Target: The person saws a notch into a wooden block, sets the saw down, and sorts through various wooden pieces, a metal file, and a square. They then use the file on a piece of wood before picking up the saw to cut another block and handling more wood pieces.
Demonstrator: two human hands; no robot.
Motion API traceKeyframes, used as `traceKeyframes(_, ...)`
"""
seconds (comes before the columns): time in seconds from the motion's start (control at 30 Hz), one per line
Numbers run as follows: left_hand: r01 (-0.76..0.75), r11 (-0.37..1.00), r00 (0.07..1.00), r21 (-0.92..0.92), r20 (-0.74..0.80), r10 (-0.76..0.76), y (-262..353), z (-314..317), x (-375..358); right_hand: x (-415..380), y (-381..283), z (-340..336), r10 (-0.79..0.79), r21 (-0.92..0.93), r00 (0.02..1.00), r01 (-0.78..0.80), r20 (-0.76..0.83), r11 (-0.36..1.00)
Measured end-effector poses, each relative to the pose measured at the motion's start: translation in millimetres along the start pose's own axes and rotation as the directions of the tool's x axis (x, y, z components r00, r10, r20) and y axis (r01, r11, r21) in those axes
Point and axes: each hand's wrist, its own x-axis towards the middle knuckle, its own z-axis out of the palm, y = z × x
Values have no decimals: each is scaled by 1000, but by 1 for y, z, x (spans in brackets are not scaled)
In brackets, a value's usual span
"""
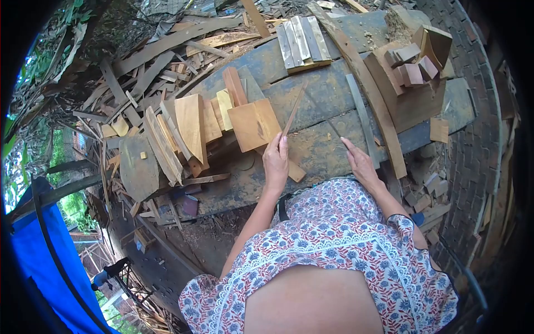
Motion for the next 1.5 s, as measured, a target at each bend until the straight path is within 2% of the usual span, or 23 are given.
traceKeyframes(0.1,-122,979,991,165,-38,130,-40,31,6,-9,-11,-12,8,-13,991,-6,134,1000)
traceKeyframes(0.17,-115,984,993,137,-3,117,-44,33,2,-11,-15,-18,-14,-97,921,56,390,994)
traceKeyframes(0.2,-105,988,994,112,20,104,-42,31,2,-13,-7,-10,-98,-37,921,121,376,992)
traceKeyframes(0.3,-10,995,999,100,39,6,-41,28,3,6,28,8,-74,-108,940,116,333,987)
traceKeyframes(0.33,-14,995,999,97,40,10,-41,30,1,17,57,24,9,-30,954,0,298,1000)
traceKeyframes(0.37,-9,995,1000,98,28,7,-44,30,-1,26,63,20,6,-30,956,3,294,1000)
traceKeyframes(0.43,-14,994,1000,107,14,13,-38,24,0,41,54,15,124,-253,953,-52,277,966)
traceKeyframes(0.5,96,992,991,85,81,-103,-34,19,-6,37,40,7,78,-250,939,9,334,968)
traceKeyframes(0.57,76,996,994,55,69,-80,-38,22,-9,33,28,0,-110,-168,883,207,456,964)
traceKeyframes(0.6,56,998,997,27,52,-57,-40,24,-8,36,39,4,-110,-172,884,208,454,963)
traceKeyframes(0.73,143,989,981,-37,139,-136,-56,30,-3,39,65,12,99,-294,927,12,362,956)
traceKeyframes(0.8,500,794,862,-346,290,-416,-54,30,-1,34,56,11,154,-329,931,-39,331,944)
traceKeyframes(0.87,526,742,848,-416,320,-422,-48,28,-2,13,39,13,-174,-6,932,185,318,983)
traceKeyframes(0.97,559,665,828,-495,378,-415,-45,27,3,-1,41,18,-95,-82,912,139,399,987)
traceKeyframes(1.0,576,645,816,-502,405,-413,-46,28,4,3,59,30,63,-142,922,-9,383,990)
traceKeyframes(1.1,640,520,768,-566,476,-428,-43,25,5,19,59,24,227,-201,907,-163,355,966)
traceKeyframes(1.13,640,524,768,-562,474,-430,-43,23,6,18,51,22,116,-171,932,-60,343,984)
traceKeyframes(1.17,691,364,720,-624,550,-424,-44,20,6,12,42,21,122,-167,931,-67,345,984)
traceKeyframes(1.2,725,190,674,-662,624,-395,-45,21,8,8,36,17,-33,-109,936,76,350,991)
traceKeyframes(1.23,726,190,674,-661,628,-389,-50,23,11,6,33,15,-190,-53,919,222,346,974)
traceKeyframes(1.3,747,-182,603,-640,766,-223,-62,23,15,5,43,24,-221,-93,918,265,331,960)
traceKeyframes(1.37,726,-236,604,-646,763,-230,-63,22,14,12,66,35,9,-252,946,77,323,965)
traceKeyframes(1.5,721,-323,564,-613,790,-240,-66,15,22,26,69,37,144,-311,952,-55,271,949)
